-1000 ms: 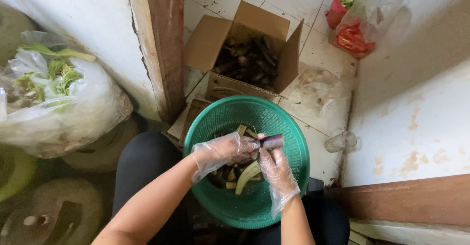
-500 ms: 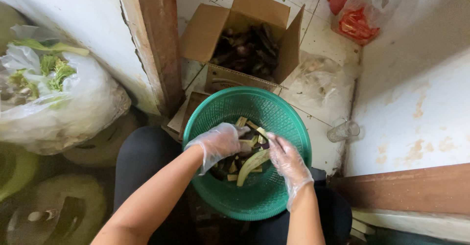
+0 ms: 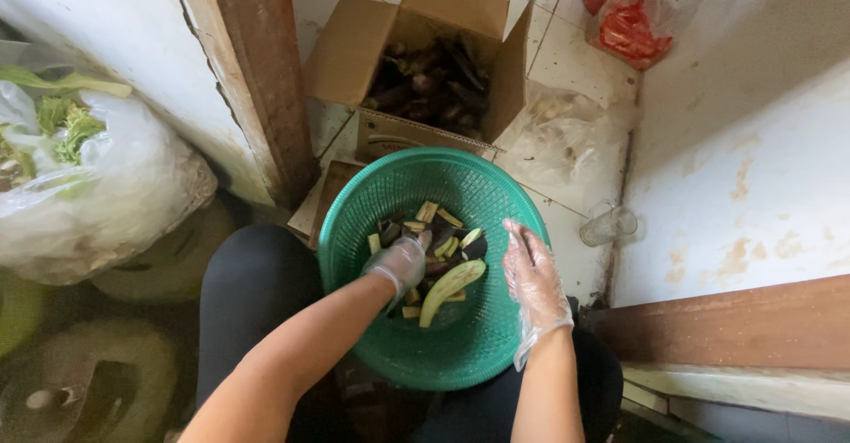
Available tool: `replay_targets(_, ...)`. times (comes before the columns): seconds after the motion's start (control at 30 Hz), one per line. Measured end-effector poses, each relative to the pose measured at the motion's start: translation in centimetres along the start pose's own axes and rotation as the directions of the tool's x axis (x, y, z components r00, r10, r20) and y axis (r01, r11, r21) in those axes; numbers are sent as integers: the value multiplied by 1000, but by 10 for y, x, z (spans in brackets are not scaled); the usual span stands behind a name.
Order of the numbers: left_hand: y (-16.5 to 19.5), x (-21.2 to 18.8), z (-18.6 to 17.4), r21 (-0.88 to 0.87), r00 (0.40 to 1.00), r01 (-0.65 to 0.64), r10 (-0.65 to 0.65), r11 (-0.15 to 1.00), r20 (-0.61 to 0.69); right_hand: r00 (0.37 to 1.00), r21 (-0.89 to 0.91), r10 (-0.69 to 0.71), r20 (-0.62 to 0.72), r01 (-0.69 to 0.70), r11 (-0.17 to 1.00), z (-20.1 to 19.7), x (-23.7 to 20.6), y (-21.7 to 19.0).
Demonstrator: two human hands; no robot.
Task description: The person peels eggplants using a knife, removing the skin in strips and placing the peeled pieces into a green basket. The person handles multiple eggplants one at a time, discarding the peels into a nearby cardboard box.
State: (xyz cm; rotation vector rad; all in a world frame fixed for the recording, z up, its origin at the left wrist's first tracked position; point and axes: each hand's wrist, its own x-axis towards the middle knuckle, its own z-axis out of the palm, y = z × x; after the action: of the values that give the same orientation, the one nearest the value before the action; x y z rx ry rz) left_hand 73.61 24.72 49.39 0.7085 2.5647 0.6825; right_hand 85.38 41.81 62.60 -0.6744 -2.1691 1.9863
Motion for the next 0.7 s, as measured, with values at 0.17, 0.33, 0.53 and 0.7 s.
replay_targets(0.17, -1, 15, -3, -377, 998, 47, -54, 925, -8, 1000, -8, 4, -22, -4, 1000, -7, -4, -3)
replay_targets(0.33, 17, -1, -57, -795, 986, 22, 120, 606, 119, 1000, 48, -3, 27, 2, 999, -7, -10, -9)
replay_targets(0.53, 45, -53, -100, -909, 962, 50, 225, 415, 156, 991, 116, -104, 90, 93, 989, 4, -21, -15)
replay_targets(0.7, 52, -86, -116, -965, 941, -62, 337, 256, 28, 964, 167, -137, 227, 100, 981, 16, -27, -12)
